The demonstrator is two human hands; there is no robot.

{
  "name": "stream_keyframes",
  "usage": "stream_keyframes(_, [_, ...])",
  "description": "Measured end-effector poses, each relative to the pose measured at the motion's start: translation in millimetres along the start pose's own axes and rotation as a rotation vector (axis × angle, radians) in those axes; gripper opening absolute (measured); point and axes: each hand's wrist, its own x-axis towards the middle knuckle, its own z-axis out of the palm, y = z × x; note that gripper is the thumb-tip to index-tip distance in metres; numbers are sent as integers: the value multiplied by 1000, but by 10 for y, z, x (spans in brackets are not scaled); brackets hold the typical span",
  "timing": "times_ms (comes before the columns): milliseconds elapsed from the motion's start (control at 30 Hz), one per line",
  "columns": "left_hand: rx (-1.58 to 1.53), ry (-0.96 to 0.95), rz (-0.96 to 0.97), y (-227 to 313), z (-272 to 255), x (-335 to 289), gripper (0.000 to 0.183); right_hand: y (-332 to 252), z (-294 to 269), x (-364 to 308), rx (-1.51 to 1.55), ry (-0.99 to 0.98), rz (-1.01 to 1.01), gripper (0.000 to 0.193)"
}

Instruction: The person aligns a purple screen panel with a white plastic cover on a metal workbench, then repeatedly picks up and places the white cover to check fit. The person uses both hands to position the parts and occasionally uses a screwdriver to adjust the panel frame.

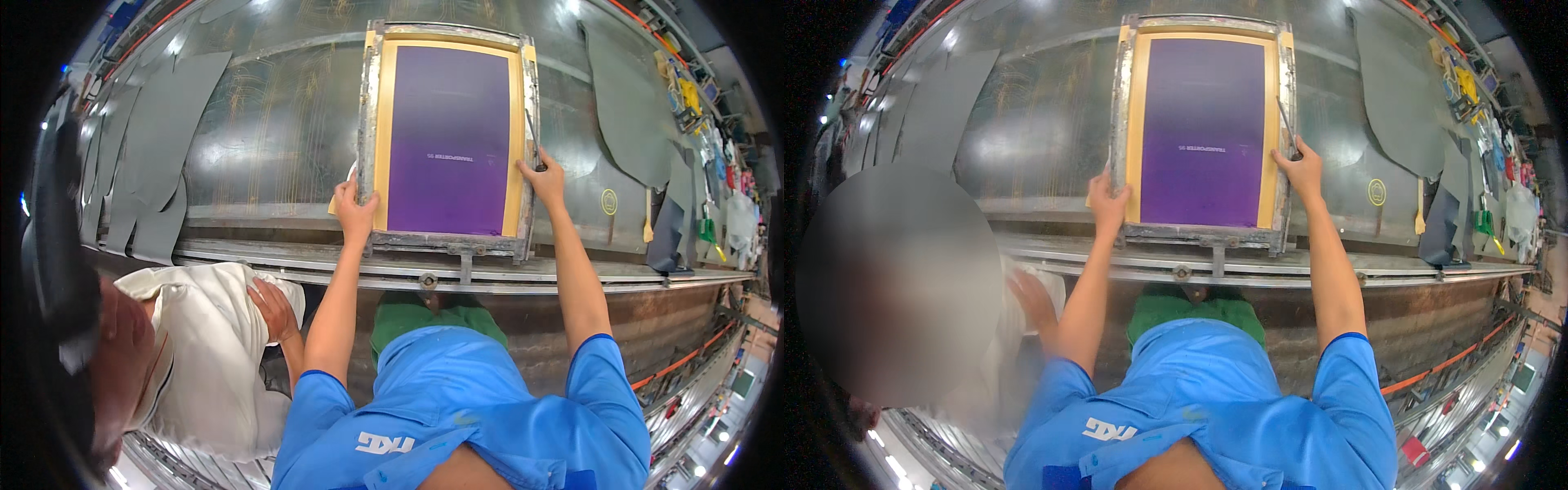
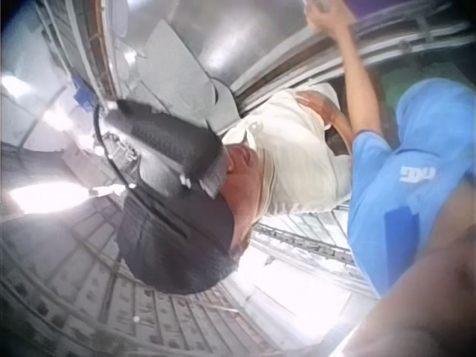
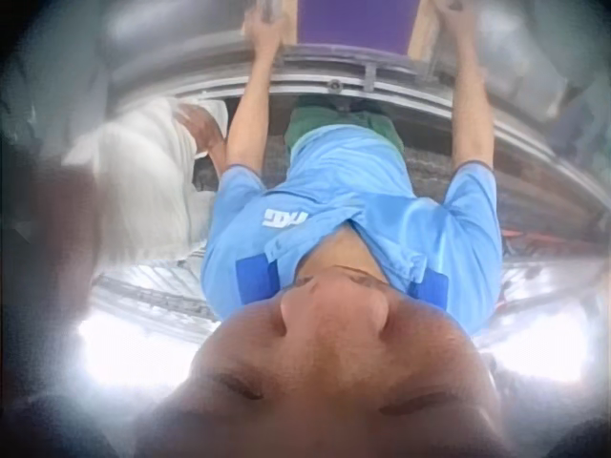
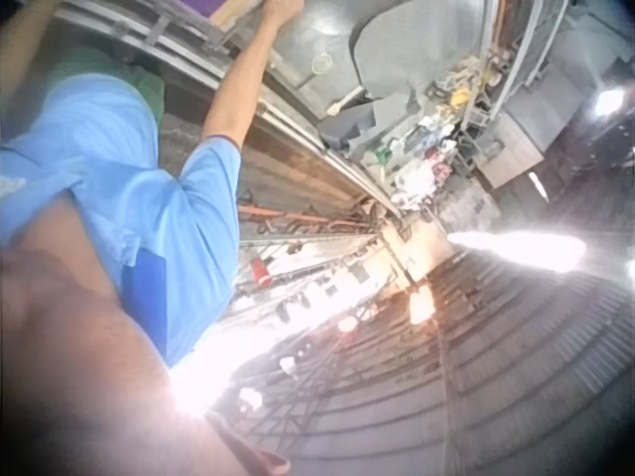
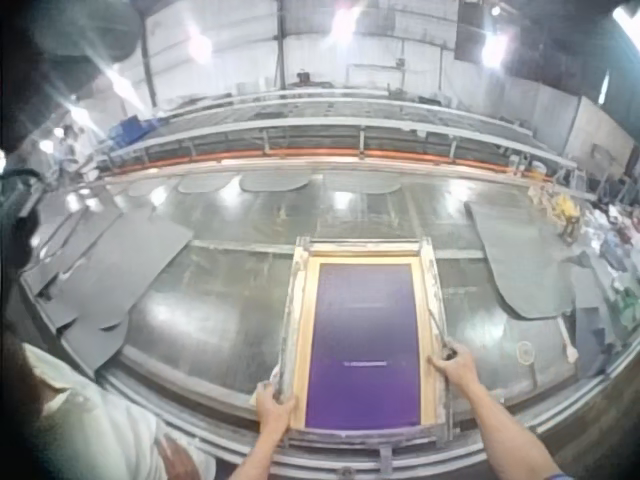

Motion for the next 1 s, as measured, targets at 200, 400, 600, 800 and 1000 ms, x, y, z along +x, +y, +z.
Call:
stream_keyframes(200, [275,56,-20,-306,-43,-114,67,115,357,-84,-10,-35,-58,75])
stream_keyframes(400, [213,7,-6,-333,-56,-65,67,200,393,-196,-29,-62,14,73])
stream_keyframes(600, [513,-75,194,-171,-184,73,68,211,395,-138,-170,-174,81,74])
stream_keyframes(800, [368,-145,165,-382,-126,62,68,158,429,-147,-165,-178,95,71])
stream_keyframes(1000, [339,-153,132,-374,-116,80,68,169,426,-138,-102,-181,72,69])
